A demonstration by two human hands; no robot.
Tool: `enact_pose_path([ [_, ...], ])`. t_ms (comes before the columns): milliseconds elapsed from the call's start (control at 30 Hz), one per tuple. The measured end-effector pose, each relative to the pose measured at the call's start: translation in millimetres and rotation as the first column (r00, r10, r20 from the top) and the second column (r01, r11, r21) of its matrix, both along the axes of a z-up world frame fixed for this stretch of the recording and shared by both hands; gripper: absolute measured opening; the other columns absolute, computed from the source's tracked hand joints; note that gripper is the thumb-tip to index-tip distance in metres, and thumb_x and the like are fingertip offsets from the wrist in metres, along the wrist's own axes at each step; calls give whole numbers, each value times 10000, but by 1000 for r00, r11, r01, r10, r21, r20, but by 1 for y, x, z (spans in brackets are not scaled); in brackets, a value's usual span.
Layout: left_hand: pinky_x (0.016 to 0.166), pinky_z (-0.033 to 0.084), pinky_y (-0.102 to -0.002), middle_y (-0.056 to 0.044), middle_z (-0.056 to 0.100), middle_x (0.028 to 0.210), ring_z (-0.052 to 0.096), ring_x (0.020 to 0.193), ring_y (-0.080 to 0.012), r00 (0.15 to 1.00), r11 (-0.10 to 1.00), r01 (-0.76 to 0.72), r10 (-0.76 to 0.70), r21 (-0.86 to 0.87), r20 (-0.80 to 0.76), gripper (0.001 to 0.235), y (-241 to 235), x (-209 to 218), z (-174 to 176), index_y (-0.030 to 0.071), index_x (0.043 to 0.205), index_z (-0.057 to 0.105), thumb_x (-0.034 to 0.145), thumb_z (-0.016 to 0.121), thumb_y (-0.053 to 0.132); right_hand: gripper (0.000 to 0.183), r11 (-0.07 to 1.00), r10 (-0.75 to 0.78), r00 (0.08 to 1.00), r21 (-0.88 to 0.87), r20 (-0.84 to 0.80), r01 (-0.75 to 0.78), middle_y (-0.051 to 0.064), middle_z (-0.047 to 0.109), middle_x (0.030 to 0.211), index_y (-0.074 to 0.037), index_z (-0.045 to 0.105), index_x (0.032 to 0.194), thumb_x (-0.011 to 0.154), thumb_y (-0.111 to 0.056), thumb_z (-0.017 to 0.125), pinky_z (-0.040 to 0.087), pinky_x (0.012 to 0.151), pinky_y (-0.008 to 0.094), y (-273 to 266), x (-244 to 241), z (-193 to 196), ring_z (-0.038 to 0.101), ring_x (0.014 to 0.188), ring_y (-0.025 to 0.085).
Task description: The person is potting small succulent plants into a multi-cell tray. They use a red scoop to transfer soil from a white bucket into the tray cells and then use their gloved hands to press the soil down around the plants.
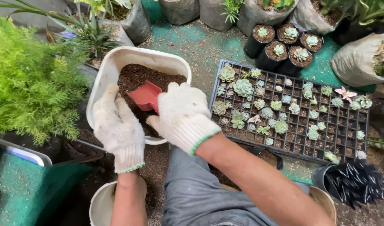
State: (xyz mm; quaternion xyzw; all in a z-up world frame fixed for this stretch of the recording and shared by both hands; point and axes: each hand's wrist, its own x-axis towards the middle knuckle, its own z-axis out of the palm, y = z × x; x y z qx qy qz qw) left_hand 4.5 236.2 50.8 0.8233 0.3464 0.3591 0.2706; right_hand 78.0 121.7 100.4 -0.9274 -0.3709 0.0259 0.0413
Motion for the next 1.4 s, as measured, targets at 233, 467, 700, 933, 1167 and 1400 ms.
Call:
enact_pose_path([
  [233, 979, 544, -511, -68, 667, 1198, 663, 1148, -308, 986, 998, -48, 39, -51, -165, 288, 7, 2, 5, 190, 1309, 685, 1062, 551, 127, 302, 888, -145, 987, -449, -73, 97, 67, 715, 839, -85, 727, 1093, 932, -309, 605, 663, 595, 446, 46, 25, 10, 719, 746, 250],
  [467, 935, 557, -530, -75, 695, 1186, 695, 1103, -286, 983, 991, -66, 45, -114, -177, 287, 8, 4, 11, 194, 1280, 709, 1073, 521, 131, 68, 933, 76, 955, -358, 285, 32, 4, 613, 777, -162, 650, 968, 975, -228, 639, 547, 692, 392, 23, 25, 14, 651, 766, 207],
  [700, 984, 540, -536, -50, 693, 1174, 680, 1133, -288, 988, 990, -90, 75, -111, -135, 310, 8, 1, 3, 227, 1309, 698, 1067, 534, 124, 162, 950, 312, 795, -148, 520, -276, 81, 472, 649, -108, 620, 740, 656, -36, 738, 459, 657, 498, 9, 1, -23, 503, 679, 290],
  [933, 968, 548, -539, -92, 714, 1168, 682, 1122, -324, 995, 996, -54, 47, -72, -93, 268, 8, -2, 5, 177, 1275, 721, 1058, 574, 123, 124, 826, 305, 946, -464, -107, -319, 97, 693, 814, -134, 726, 977, 902, -79, 644, 574, 639, 424, -6, 4, 42, 674, 724, 251],
  [1167, 1047, 512, -499, -94, 709, 1225, 672, 1193, -267, 992, 956, 105, -80, -274, 102, 428, 8, -8, 6, 215, 1340, 659, 1122, 330, 380, 130, 953, 114, 942, -232, -316, -193, 42, 712, 893, -217, 659, 1010, 892, -215, 604, 560, 683, 422, -40, 17, 44, 696, 784, 270],
  [1400, 1185, 371, -550, -19, 649, 1407, 585, 1318, -300, 990, 895, 82, -23, -438, 140, 503, -4, 5, 24, 387, 1430, 592, 1089, 230, 465, 317, 997, -72, 802, -31, -593, 67, 80, 698, 974, -156, 689, 1255, 946, -174, 623, 593, 958, 452, -53, 3, 69, 724, 899, 229],
])
